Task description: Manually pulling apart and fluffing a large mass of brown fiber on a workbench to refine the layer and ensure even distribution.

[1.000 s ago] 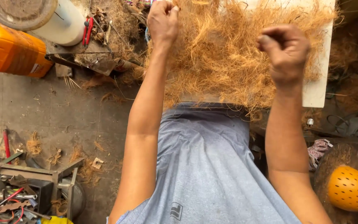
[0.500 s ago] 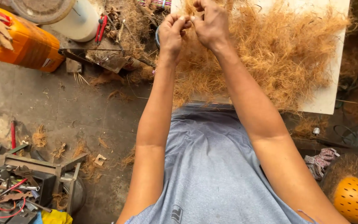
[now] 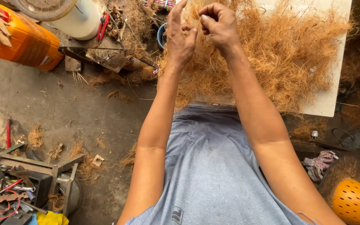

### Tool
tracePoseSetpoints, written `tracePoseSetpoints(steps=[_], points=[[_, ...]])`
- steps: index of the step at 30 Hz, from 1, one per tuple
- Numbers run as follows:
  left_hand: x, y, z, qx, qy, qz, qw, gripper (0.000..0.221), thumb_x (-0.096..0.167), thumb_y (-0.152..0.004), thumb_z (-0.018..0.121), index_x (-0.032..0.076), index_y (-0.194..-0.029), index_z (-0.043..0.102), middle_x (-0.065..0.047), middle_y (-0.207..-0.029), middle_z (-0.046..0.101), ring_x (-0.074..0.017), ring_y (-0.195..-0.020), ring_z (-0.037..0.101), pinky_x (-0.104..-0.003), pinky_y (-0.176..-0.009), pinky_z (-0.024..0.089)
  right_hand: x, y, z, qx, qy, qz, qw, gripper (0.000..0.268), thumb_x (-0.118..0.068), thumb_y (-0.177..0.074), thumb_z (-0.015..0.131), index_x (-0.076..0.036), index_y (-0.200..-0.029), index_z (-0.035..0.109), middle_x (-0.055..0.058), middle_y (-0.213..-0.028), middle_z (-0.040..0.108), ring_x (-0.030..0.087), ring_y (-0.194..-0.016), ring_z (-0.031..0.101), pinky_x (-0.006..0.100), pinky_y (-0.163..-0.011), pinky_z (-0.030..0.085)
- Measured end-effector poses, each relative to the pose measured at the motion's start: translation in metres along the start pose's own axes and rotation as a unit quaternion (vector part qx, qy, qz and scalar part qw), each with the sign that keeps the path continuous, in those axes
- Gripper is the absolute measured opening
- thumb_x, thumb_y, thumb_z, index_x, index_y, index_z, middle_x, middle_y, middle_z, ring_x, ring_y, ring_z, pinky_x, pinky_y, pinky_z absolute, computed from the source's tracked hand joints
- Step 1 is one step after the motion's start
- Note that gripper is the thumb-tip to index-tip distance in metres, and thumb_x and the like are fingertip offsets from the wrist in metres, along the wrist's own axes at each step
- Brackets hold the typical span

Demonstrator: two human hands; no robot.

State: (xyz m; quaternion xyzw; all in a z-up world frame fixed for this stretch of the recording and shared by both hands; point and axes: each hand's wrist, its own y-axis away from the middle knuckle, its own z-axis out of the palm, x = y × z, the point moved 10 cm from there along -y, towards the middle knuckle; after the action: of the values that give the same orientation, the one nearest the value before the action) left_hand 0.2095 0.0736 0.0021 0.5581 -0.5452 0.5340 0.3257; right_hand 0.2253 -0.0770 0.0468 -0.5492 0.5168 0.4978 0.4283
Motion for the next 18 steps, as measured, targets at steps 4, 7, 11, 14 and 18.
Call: tracePoseSetpoints(steps=[4,7,11,14,18], points=[[0.023,0.001,0.027,-0.095,-0.119,0.11,0.982,0.037,0.01,-0.098,0.069,0.024,-0.127,0.05,-0.007,-0.146,0.048,-0.0113,-0.091,0.071,-0.036,-0.092,0.068,-0.01,0.015,-0.009,-0.024,-0.086,0.012,0.996,0.018,0.008,-0.102,0.056,-0.007,-0.101,0.066,0.005,-0.097,0.065,0.012,-0.081,0.064,0.023,-0.072,0.062],[0.033,0.002,0.026,-0.077,-0.127,0.149,0.978,0.008,0.02,-0.098,0.064,0.012,-0.099,0.068,-0.003,-0.111,0.066,-0.0183,-0.091,0.069,-0.037,-0.08,0.062,-0.016,0.02,-0.017,-0.016,-0.114,0.017,0.993,0.018,0.006,-0.105,0.053,-0.007,-0.105,0.065,0.006,-0.097,0.067,0.012,-0.081,0.066,0.022,-0.071,0.061],[0.039,0.008,0.027,-0.053,-0.131,0.18,0.973,0.011,0.019,-0.1,0.06,0.011,-0.097,0.066,-0.003,-0.095,0.065,-0.0151,-0.081,0.064,-0.029,-0.069,0.06,-0.015,0.028,-0.031,0.005,-0.1,0.032,0.994,0.019,0.001,-0.106,0.05,-0.008,-0.108,0.066,0.005,-0.097,0.07,0.013,-0.083,0.069,0.022,-0.072,0.063],[0.036,0.008,0.03,-0.038,-0.146,0.179,0.972,0.01,0.019,-0.099,0.06,0.013,-0.092,0.063,-0.001,-0.091,0.064,-0.0131,-0.075,0.061,-0.027,-0.064,0.057,-0.019,0.033,-0.032,-0.004,-0.102,0.017,0.995,0.021,0.0,-0.105,0.047,-0.008,-0.108,0.066,0.008,-0.101,0.071,0.015,-0.086,0.071,0.023,-0.074,0.064],[0.036,0.007,0.033,-0.051,-0.148,0.168,0.973,0.01,0.02,-0.099,0.061,0.012,-0.097,0.067,-0.004,-0.099,0.068,-0.0157,-0.082,0.067,-0.031,-0.073,0.062,-0.023,0.032,-0.029,-0.01,-0.054,-0.019,0.998,0.021,0.004,-0.099,0.049,-0.005,-0.11,0.065,0.009,-0.104,0.068,0.015,-0.085,0.069,0.022,-0.074,0.064]])
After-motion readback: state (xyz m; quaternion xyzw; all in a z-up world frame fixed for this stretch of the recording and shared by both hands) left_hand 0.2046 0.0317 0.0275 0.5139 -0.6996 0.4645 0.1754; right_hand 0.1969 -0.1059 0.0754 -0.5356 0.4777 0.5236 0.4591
